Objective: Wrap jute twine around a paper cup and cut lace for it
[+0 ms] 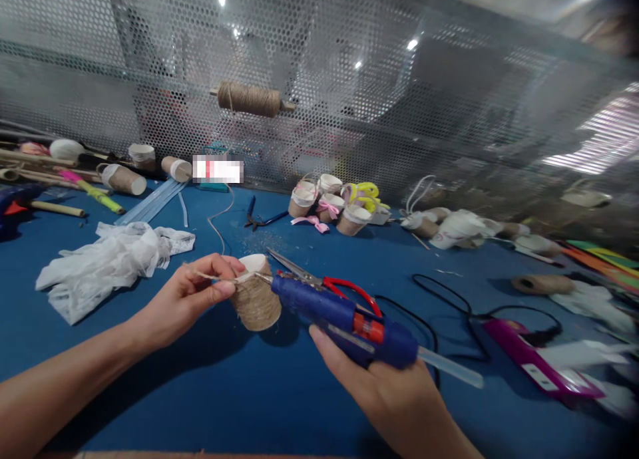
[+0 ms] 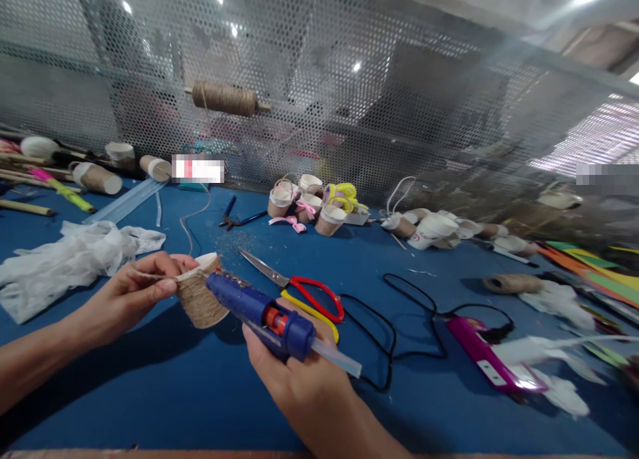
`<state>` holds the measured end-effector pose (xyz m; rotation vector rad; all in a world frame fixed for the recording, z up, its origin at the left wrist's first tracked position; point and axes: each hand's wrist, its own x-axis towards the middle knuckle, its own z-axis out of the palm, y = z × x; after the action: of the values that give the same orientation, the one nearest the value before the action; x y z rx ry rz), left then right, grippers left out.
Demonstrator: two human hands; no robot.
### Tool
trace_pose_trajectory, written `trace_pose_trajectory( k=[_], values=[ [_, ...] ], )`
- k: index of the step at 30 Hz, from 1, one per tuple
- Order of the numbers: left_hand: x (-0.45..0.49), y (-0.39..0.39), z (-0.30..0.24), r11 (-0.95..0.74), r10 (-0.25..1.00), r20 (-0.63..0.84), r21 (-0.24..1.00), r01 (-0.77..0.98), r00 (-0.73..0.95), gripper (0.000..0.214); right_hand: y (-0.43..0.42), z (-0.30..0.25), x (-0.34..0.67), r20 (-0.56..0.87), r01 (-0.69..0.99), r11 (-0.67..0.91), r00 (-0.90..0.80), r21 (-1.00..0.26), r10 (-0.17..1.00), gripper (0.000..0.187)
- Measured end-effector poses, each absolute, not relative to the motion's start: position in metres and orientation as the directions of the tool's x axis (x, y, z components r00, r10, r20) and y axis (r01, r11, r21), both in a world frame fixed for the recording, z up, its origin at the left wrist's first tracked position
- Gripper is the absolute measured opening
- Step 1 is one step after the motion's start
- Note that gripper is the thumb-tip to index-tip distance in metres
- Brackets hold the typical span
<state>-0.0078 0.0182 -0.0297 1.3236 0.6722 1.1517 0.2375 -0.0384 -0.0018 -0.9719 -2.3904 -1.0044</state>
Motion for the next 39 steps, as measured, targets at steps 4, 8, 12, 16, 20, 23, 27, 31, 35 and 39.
trace_pose_trajectory(
  k=[4, 8, 12, 16, 20, 23, 27, 31, 35, 39],
  values=[
    [-0.008, 0.019, -0.029, -0.125, 0.912, 0.211, 0.96, -0.25, 0.352, 0.015, -0.037, 0.01, 0.235, 0.519, 0.634, 0.482, -0.773, 0.605, 0.366, 0.045],
    [-0.009, 0.018, -0.029, -0.136, 0.91, 0.218, 0.96, -0.244, 0.353, 0.015, -0.034, 0.016, 0.234, 0.541, 0.651, 0.506, -0.756, 0.566, 0.368, 0.044],
    [-0.009, 0.019, -0.031, -0.142, 0.907, 0.223, 0.96, -0.24, 0.358, 0.015, -0.034, 0.013, 0.24, 0.564, 0.701, 0.59, -0.697, 0.401, 0.444, 0.037],
    [-0.009, 0.02, -0.031, -0.145, 0.906, 0.225, 0.961, -0.236, 0.359, 0.014, -0.031, 0.006, 0.245, 0.556, 0.718, 0.64, -0.661, 0.275, 0.503, 0.034],
    [-0.01, 0.02, -0.031, -0.151, 0.907, 0.226, 0.962, -0.227, 0.356, 0.013, -0.025, -0.003, 0.242, 0.574, 0.773, 0.614, -0.58, 0.163, 0.578, 0.032],
    [-0.011, 0.018, -0.031, -0.147, 0.904, 0.226, 0.962, -0.231, 0.363, 0.013, -0.023, -0.001, 0.239, 0.57, 0.783, 0.62, -0.528, 0.04, 0.63, 0.031],
    [-0.011, 0.018, -0.032, -0.142, 0.899, 0.231, 0.957, -0.252, 0.372, 0.013, -0.025, 0.01, 0.242, 0.513, 0.745, 0.666, -0.587, 0.038, 0.627, 0.032],
    [-0.01, 0.019, -0.032, -0.136, 0.905, 0.223, 0.959, -0.25, 0.364, 0.012, -0.029, 0.013, 0.244, 0.494, 0.737, 0.668, -0.622, 0.105, 0.608, 0.034],
    [-0.009, 0.02, -0.032, -0.122, 0.908, 0.211, 0.96, -0.252, 0.363, 0.014, -0.031, 0.009, 0.24, 0.547, 0.736, 0.664, -0.613, 0.132, 0.57, 0.03],
    [-0.009, 0.019, -0.031, -0.122, 0.91, 0.209, 0.96, -0.252, 0.358, 0.014, -0.034, 0.009, 0.235, 0.586, 0.714, 0.611, -0.67, 0.342, 0.456, 0.035]
  ],
)
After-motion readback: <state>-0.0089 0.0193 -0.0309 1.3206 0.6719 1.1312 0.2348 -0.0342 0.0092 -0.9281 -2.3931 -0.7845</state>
